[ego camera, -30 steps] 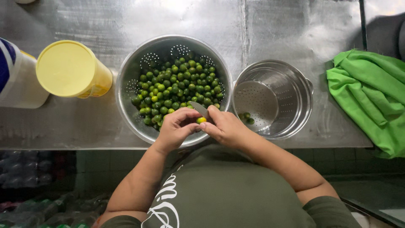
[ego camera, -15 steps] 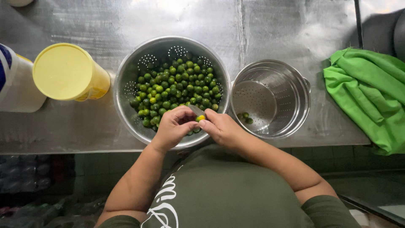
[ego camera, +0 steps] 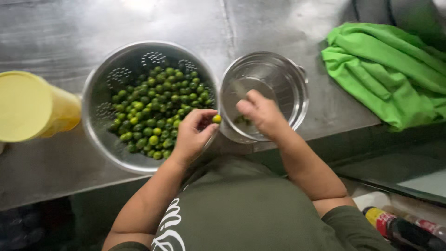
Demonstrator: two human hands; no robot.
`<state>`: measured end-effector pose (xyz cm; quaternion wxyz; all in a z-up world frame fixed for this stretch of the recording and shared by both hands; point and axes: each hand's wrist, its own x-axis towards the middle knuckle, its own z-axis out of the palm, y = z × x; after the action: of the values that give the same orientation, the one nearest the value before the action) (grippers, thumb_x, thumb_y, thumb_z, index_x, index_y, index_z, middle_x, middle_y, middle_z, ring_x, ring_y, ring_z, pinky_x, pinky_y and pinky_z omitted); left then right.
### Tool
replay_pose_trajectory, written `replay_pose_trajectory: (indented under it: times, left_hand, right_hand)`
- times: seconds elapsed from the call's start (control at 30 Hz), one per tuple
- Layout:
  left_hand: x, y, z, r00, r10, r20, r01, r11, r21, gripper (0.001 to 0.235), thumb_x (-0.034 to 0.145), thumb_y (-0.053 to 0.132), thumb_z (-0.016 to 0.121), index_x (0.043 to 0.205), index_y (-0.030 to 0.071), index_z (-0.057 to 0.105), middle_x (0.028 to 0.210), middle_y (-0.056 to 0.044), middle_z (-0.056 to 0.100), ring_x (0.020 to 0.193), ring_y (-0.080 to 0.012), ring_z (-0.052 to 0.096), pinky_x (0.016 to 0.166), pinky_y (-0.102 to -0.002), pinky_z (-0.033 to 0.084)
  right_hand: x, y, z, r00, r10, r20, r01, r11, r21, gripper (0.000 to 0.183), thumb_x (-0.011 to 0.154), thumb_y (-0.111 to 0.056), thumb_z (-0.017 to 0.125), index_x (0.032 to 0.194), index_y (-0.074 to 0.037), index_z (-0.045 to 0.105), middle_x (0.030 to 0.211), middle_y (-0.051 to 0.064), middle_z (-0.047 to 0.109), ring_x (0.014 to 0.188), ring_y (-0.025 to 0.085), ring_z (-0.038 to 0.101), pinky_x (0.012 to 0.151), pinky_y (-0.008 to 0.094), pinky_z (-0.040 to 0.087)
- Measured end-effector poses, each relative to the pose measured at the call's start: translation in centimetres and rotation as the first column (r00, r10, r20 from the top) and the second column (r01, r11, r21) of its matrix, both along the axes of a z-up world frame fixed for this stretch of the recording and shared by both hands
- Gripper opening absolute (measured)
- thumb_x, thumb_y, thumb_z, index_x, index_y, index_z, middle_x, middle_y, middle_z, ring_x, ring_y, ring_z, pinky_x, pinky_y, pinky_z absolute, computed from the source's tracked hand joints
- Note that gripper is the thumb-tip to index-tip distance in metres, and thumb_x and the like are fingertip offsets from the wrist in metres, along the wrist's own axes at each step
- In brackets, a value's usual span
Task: The person picks up a citrus fruit from a colander, cuts off the stem end using a small knife, and places the fruit into a second colander.
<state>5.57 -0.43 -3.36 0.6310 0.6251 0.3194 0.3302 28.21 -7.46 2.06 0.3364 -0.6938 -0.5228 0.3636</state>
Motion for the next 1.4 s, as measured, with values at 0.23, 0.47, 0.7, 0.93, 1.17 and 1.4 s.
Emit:
replay_pose_trajectory:
  times: [0.23,0.47,0.7,0.93,1.17,1.4]
  left_hand:
    - [6.4,-1.7,1.6,0.963,0.011,-0.268,0.202,0.628,0.752,0.025,0.080,0.012,0.081,0.103,0.008,0.071,0.097,-0.006,0.071,0.088,-0.0281,0.067,0.077,-0.042,0.052]
    - [6.0,-1.3,1.4,0.982,0.017,-0.186,0.145,0.558,0.817,0.028,0.077,0.013,0.074,0.104,0.006,0.070,0.100,-0.010,0.070,0.090,-0.0310,0.064,0.079,-0.042,0.052]
    - [-3.1,3.3,-3.3,0.768,0.460,-0.445,0.047,0.654,0.755,0.023,0.077,0.010,0.074,0.100,0.010,0.074,0.103,-0.012,0.070,0.098,-0.0354,0.063,0.083,-0.045,0.053]
    - [-7.3,3.1,-7.5,0.756,0.369,-0.540,0.199,0.657,0.727,0.026,0.079,0.005,0.071,0.104,0.012,0.073,0.104,-0.005,0.071,0.099,-0.0321,0.063,0.084,-0.042,0.055]
    - [-7.4,2.4,-6.6,0.825,0.353,-0.442,-0.086,0.851,0.519,0.027,0.074,0.009,0.080,0.098,0.008,0.069,0.094,-0.009,0.065,0.083,-0.0271,0.066,0.073,-0.037,0.055]
    - [-7.2,1.3,-6.3,0.914,0.250,0.318,0.070,0.676,-0.733,0.030,0.089,0.015,0.071,0.118,0.013,0.061,0.098,-0.005,0.068,0.082,-0.0134,0.067,0.071,-0.028,0.056]
  right_hand:
    - [2.4,-1.7,-1.1,0.958,-0.216,-0.189,0.220,0.975,0.000,0.025,0.101,-0.030,0.062,0.099,-0.005,0.061,0.082,-0.003,0.058,0.075,0.005,0.049,0.065,0.025,0.044]
    - [1.6,-1.5,-2.7,0.974,-0.169,-0.154,0.179,0.982,0.055,0.028,0.100,-0.029,0.066,0.091,-0.004,0.057,0.078,-0.003,0.055,0.074,0.004,0.047,0.063,0.025,0.043]
    - [0.8,-1.0,-2.4,0.931,-0.109,-0.347,0.086,0.993,-0.081,0.023,0.103,-0.028,0.056,0.103,-0.007,0.068,0.073,-0.005,0.049,0.064,0.004,0.043,0.057,0.023,0.037]
    - [-3.0,0.8,-1.9,0.971,0.051,-0.234,-0.080,0.990,-0.114,0.021,0.100,-0.019,0.056,0.112,-0.007,0.068,0.079,-0.005,0.064,0.067,0.004,0.053,0.061,0.023,0.045]
    - [-5.9,1.8,-2.1,0.954,0.156,-0.256,-0.201,0.967,-0.159,0.018,0.102,-0.020,0.057,0.111,-0.008,0.066,0.080,-0.002,0.068,0.073,0.005,0.063,0.064,0.026,0.051]
    - [-9.0,2.0,-0.7,0.945,0.304,0.116,-0.301,0.953,-0.049,0.035,0.092,-0.036,0.071,0.107,-0.006,0.061,0.084,0.013,0.071,0.074,0.025,0.071,0.066,0.037,0.054]
